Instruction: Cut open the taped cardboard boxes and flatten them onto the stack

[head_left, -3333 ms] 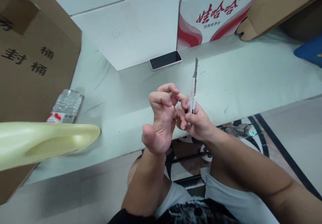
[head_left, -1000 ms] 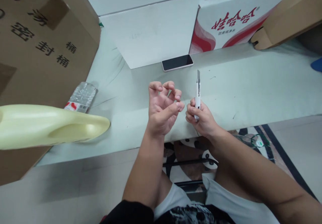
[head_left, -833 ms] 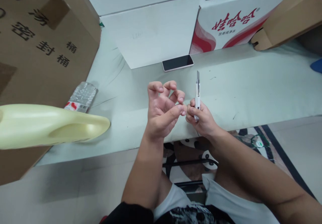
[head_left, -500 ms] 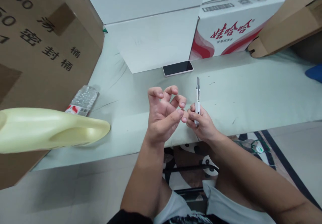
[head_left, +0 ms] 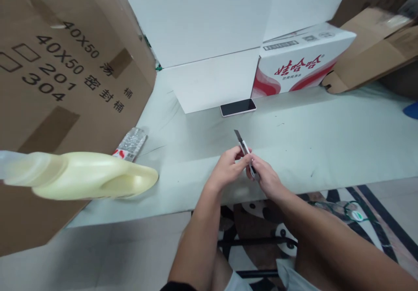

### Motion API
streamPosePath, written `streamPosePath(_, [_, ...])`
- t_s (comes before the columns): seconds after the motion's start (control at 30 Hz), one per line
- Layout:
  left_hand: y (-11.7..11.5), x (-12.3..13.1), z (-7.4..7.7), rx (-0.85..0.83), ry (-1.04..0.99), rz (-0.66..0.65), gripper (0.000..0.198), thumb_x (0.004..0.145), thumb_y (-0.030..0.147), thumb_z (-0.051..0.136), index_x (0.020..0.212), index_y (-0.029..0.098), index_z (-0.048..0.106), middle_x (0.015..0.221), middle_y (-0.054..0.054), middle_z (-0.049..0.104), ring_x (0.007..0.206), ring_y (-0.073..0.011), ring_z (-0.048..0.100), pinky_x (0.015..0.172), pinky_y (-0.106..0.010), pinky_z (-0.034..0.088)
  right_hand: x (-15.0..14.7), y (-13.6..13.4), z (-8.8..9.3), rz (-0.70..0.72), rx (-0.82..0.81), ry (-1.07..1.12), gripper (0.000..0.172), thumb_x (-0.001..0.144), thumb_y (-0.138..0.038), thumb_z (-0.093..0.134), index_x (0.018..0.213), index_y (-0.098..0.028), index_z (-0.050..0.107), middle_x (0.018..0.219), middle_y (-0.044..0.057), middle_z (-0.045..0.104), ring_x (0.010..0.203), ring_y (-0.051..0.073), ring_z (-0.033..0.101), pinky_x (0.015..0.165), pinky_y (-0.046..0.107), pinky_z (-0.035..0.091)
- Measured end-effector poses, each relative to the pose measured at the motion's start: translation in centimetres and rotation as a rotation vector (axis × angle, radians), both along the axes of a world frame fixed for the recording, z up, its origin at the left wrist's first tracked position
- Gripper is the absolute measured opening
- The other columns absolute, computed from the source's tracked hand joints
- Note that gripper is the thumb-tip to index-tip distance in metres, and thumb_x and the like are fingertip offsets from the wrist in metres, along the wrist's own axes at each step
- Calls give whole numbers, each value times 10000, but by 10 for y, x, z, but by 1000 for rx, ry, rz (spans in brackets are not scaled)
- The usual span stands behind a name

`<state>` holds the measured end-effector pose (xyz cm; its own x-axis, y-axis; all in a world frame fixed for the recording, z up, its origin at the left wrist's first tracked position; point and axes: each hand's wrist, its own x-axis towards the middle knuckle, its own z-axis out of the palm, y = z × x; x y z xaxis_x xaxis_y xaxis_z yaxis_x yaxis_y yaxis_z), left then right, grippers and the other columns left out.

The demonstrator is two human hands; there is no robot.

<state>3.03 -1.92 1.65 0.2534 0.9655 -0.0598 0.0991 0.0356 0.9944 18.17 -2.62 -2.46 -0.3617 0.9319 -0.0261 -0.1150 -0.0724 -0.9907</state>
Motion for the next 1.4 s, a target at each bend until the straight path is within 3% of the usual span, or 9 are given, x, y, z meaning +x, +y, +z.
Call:
streamPosePath(0.17, [-1,0,2,-43,-139,-118,405,867,488,693,1054,141,600,790,-41,691,687,-173,685,794,-347,526,-1,0,-2,-39,-48,41,442,933,-638,485,897,-214,605,537,-46,474,499,130,407,544,287,334])
streamPosePath(0.33, [1,0,1,-68,-234,-109,392,851,493,716,996,151,590,670,-6,663,560,-156,659,699,-328,528,-1,1,-1,-34,-104,79,432,920,-614,522,789,-206,577,560,-34,494,502,115,440,540,273,371])
streamPosePath(0.4, [3,0,1,-54,-268,-43,423,824,518,739,978,152,596,667,-5,658,577,-151,653,681,-311,522,-1,2,2,-30,-137,96,438,895,-620,551,779,-198,578,632,-21,531,507,105,470,524,267,389])
streamPosePath(0.53, [4,-2,3,-13,-268,132,471,760,545,791,944,140,633,866,-67,696,775,-153,658,755,-287,521,1,4,4,-31,-191,103,460,850,-642,585,884,-184,615,736,1,591,506,100,517,494,261,412])
streamPosePath(0.8, [3,-2,4,1,-267,126,508,773,555,776,1040,154,613,1057,-108,688,793,-133,628,749,-281,523,1,3,1,-15,-175,105,405,845,-578,623,876,-175,627,725,-2,607,496,92,525,491,251,419])
streamPosePath(1.13, [5,-7,0,-6,-256,168,499,729,473,835,1052,156,625,1056,-106,693,861,-164,657,786,-301,530,-7,2,2,-21,-206,138,413,822,-586,655,851,-175,645,720,-2,602,487,85,516,480,243,412])
streamPosePath(1.27, [0,-8,3,-33,-335,131,485,677,462,868,960,159,618,957,-79,692,729,-141,642,710,-306,529,-3,-2,-2,-46,-216,134,411,805,-584,673,918,-189,662,832,16,634,488,83,539,478,250,416])
streamPosePath(1.4, [1,-15,7,-21,-461,231,523,661,494,873,986,166,628,900,-66,697,846,-188,682,792,-335,543,-3,-2,-6,-68,-222,110,427,805,-569,673,1034,-209,663,961,47,664,513,92,570,504,268,444])
